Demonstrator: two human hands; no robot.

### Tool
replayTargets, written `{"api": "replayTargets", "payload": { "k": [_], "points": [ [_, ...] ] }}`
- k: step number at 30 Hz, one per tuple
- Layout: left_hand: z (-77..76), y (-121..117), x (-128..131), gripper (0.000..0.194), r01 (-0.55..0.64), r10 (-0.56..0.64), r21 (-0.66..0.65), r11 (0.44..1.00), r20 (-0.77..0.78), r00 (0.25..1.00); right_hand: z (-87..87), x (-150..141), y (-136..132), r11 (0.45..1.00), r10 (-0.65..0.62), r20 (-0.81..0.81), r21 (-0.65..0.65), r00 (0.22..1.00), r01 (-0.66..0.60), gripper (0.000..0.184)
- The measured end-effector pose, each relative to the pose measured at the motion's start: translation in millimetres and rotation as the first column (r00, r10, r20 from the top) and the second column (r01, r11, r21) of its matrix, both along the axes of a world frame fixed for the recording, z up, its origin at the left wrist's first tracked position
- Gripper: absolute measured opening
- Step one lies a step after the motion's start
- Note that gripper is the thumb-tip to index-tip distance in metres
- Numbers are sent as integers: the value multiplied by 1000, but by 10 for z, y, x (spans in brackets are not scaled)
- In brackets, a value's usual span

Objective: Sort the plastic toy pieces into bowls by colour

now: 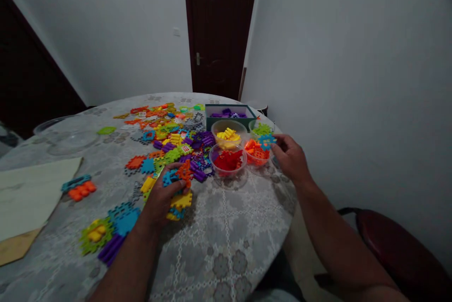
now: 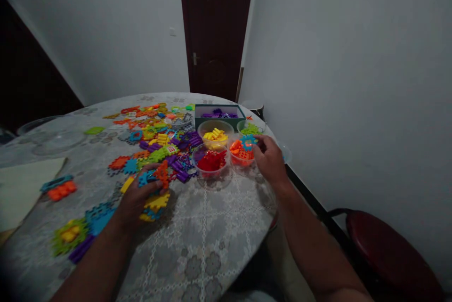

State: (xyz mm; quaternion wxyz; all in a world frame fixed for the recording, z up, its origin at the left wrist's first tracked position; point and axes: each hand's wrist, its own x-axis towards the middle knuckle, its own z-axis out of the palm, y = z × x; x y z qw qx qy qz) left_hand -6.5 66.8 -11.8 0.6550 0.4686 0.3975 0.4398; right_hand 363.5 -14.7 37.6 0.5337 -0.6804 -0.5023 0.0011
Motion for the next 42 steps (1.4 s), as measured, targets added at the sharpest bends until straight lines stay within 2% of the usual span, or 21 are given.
{"api": "replayTargets", "payload": {
  "k": [3, 5, 7, 9, 11, 13, 15, 17, 19, 22, 25, 28, 32, 35, 38, 40, 42],
  "points": [
    [-23, 9, 1, 57, 4, -4, 26, 1000, 5, 1000, -40, 530, -79, 980, -194, 126, -25, 973, 198, 40],
    [-30, 16, -5, 58, 12, -12, 20, 1000, -13, 1000, -84, 769, -98, 956, -272, 237, -47, 933, 291, 41],
    [-25, 15, -8, 60, 18, -17, 2, 1000, -31, 999, -133, 870, -104, 938, -312, 324, -46, 893, 344, 43],
    [-16, 4, -5, 61, 10, -10, -14, 1000, -42, 999, -171, 816, -104, 938, -319, 360, -13, 877, 346, 42],
    [-12, -15, 2, 59, 6, -7, -22, 1000, -39, 999, -182, 620, -102, 954, -286, 351, 22, 891, 297, 40],
    [-16, -32, 9, 57, 21, -21, -11, 1000, -20, 1000, -160, 315, -102, 980, -194, 325, 30, 926, 195, 37],
    [-21, -44, 14, 56, 31, -31, 11, 999, -3, 1000, -106, -55, -108, 999, -40, 291, 6, 956, 40, 33],
    [-18, -51, 15, 56, 21, -21, 6, 1000, 0, 1000, -37, -445, -114, 988, 152, 258, -29, 954, -150, 29],
    [-6, -56, 13, 54, 16, -16, 3, 1000, 3, 1000, 22, -818, -102, 937, 348, 235, -64, 907, -343, 29],
    [3, -56, 0, 52, 31, -31, 44, 999, -4, 1000, 48, -1285, -20, 810, 586, 223, -134, 779, -571, 36],
    [-22, -40, -18, 51, 65, -62, 101, 993, -31, 998, -10, -1597, 123, 708, 706, 204, -201, 678, -677, 44],
    [-56, -27, -27, 49, 95, -88, 139, 986, -53, 995, -104, -1767, 237, 667, 745, 196, -219, 638, -712, 45],
    [-62, -36, -25, 44, 126, -113, 156, 980, -93, 989, -188, -1842, 262, 698, 714, 136, -198, 686, -688, 38],
    [-44, -46, -17, 43, 157, -144, 149, 976, -97, 985, -171, -1761, 251, 731, 679, 78, -169, 730, -661, 32],
    [-24, -42, -6, 41, 137, -132, 130, 982, -48, 990, -86, -1503, 277, 830, 557, 116, -100, 822, -549, 30],
    [-15, -34, 4, 42, 102, -104, 107, 989, 10, 995, -18, -1238, 301, 909, 415, 205, -45, 886, -415, 30],
    [-10, -31, 15, 44, 81, -88, 81, 993, 89, 992, 31, -933, 308, 961, 265, 300, -4, 916, -277, 32]
  ]
}}
